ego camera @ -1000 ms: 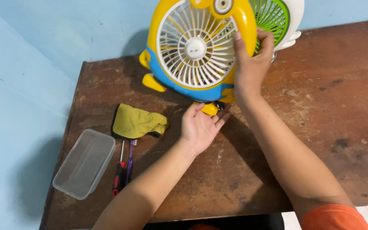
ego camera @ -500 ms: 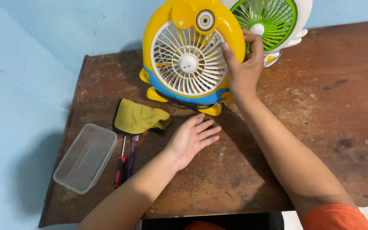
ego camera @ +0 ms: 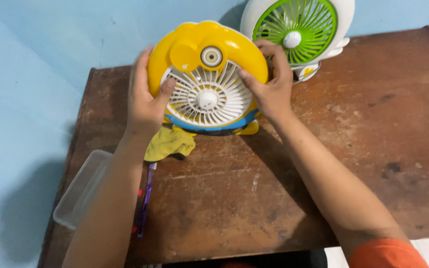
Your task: The person disassembles two small electric fans on a wooden table. They remove the front grilles and use a screwdriver to loosen screws on the fan blades. The person handles both a yellow-and-blue fan and a white-and-green fan.
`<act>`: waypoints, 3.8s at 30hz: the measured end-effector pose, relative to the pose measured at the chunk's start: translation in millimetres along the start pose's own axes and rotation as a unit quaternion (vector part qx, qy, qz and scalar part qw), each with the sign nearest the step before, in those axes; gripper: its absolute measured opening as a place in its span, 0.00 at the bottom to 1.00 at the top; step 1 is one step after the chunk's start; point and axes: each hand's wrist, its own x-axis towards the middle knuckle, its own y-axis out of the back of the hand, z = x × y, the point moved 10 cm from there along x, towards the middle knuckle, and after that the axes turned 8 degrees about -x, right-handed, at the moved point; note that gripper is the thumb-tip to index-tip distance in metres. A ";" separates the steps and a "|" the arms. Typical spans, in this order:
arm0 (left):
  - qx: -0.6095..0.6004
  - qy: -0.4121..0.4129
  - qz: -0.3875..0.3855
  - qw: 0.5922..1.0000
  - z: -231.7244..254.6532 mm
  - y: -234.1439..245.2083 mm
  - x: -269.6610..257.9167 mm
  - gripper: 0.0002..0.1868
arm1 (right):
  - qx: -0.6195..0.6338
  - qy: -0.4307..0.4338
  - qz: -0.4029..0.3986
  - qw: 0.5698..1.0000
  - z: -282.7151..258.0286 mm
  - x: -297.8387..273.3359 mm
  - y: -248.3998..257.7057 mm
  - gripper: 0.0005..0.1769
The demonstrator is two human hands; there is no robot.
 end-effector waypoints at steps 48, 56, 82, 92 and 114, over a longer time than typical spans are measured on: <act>-0.345 0.116 0.147 0.920 -78.1 12.8 -8.7 0.29 | -0.384 -0.077 -0.153 0.907 75.4 -79.7 6.7 0.08; -0.314 0.116 0.173 0.926 -85.0 28.9 -6.4 0.29 | -0.255 -0.190 -0.171 0.933 85.3 -77.5 -15.1 0.23; -0.284 0.085 0.126 0.947 -200.2 50.5 81.1 0.26 | 0.052 -0.408 -0.068 0.909 212.9 -30.8 -86.1 0.26; -0.166 0.131 0.087 0.974 -192.3 52.2 71.7 0.32 | 0.015 -0.454 -0.105 0.885 183.6 -38.5 -71.7 0.23; -0.082 0.006 -0.013 0.996 39.4 -90.6 9.7 0.05 | 0.382 0.030 -0.520 0.763 -250.0 -105.2 -18.3 0.28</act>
